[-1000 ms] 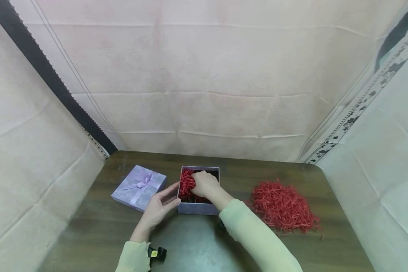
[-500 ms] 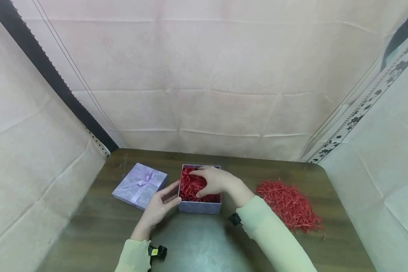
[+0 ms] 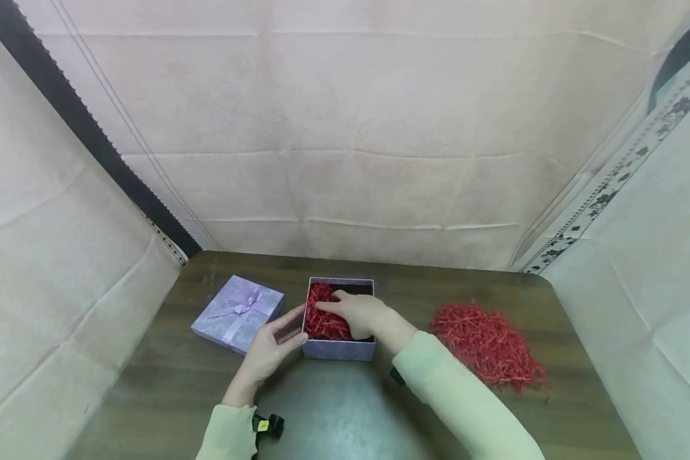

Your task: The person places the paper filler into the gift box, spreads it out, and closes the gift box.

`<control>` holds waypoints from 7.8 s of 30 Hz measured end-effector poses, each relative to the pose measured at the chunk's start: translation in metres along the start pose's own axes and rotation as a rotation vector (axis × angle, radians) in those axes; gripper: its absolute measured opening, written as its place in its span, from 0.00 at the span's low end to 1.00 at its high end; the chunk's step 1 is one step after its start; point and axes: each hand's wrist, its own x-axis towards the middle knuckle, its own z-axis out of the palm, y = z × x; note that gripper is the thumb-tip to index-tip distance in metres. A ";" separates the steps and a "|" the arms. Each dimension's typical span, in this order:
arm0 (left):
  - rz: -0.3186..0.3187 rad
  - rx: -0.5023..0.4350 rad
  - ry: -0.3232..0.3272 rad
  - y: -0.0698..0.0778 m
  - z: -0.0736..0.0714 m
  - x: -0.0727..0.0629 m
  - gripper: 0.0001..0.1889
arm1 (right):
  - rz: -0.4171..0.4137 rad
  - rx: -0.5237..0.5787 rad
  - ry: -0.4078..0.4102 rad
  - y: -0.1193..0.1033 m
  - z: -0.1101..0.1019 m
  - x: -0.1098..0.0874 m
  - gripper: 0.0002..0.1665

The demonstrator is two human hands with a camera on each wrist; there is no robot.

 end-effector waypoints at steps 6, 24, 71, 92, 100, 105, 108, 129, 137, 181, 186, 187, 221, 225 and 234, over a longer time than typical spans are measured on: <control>-0.004 0.007 0.001 -0.002 0.002 0.001 0.33 | -0.042 -0.026 0.095 0.006 0.018 0.020 0.44; 0.014 0.016 0.005 -0.002 0.005 -0.002 0.34 | -0.081 0.422 0.264 0.030 -0.009 -0.054 0.36; 0.019 0.008 0.024 0.000 0.003 -0.001 0.33 | 0.087 0.699 0.389 0.055 0.048 -0.104 0.13; 0.034 0.016 0.019 -0.003 -0.001 -0.002 0.33 | -0.031 0.698 0.391 0.047 0.042 -0.100 0.13; 0.039 0.015 0.028 -0.003 0.000 -0.001 0.33 | -0.028 0.728 0.405 0.046 0.031 -0.097 0.09; 0.031 0.000 0.020 -0.003 0.001 -0.001 0.33 | 0.042 0.737 0.377 0.052 0.035 -0.106 0.10; 0.018 -0.002 0.021 -0.002 0.001 -0.002 0.33 | 0.065 0.722 0.333 0.055 0.041 -0.109 0.12; 0.037 -0.015 0.026 -0.004 0.001 -0.001 0.34 | -0.069 0.577 0.418 0.028 0.004 -0.074 0.02; 0.035 -0.016 0.018 -0.004 0.002 -0.001 0.34 | 0.025 0.365 0.465 0.020 0.004 -0.051 0.08; 0.005 -0.011 0.027 -0.003 0.001 0.000 0.34 | 0.704 0.407 0.435 0.117 0.086 -0.219 0.72; 0.014 -0.013 0.030 -0.003 0.001 0.000 0.34 | 0.683 0.403 0.448 0.117 0.090 -0.208 0.72; 0.013 -0.015 0.029 -0.003 0.001 0.000 0.34 | 0.683 0.400 0.447 0.117 0.090 -0.205 0.72; 0.010 -0.017 0.024 -0.005 0.003 -0.001 0.33 | 0.705 0.364 0.461 0.112 0.093 -0.185 0.31; 0.009 -0.019 0.024 -0.005 0.003 -0.002 0.33 | 0.694 0.365 0.482 0.114 0.089 -0.191 0.30; 0.003 -0.027 0.036 -0.004 0.003 -0.001 0.33 | 0.655 0.378 0.536 0.112 0.069 -0.203 0.29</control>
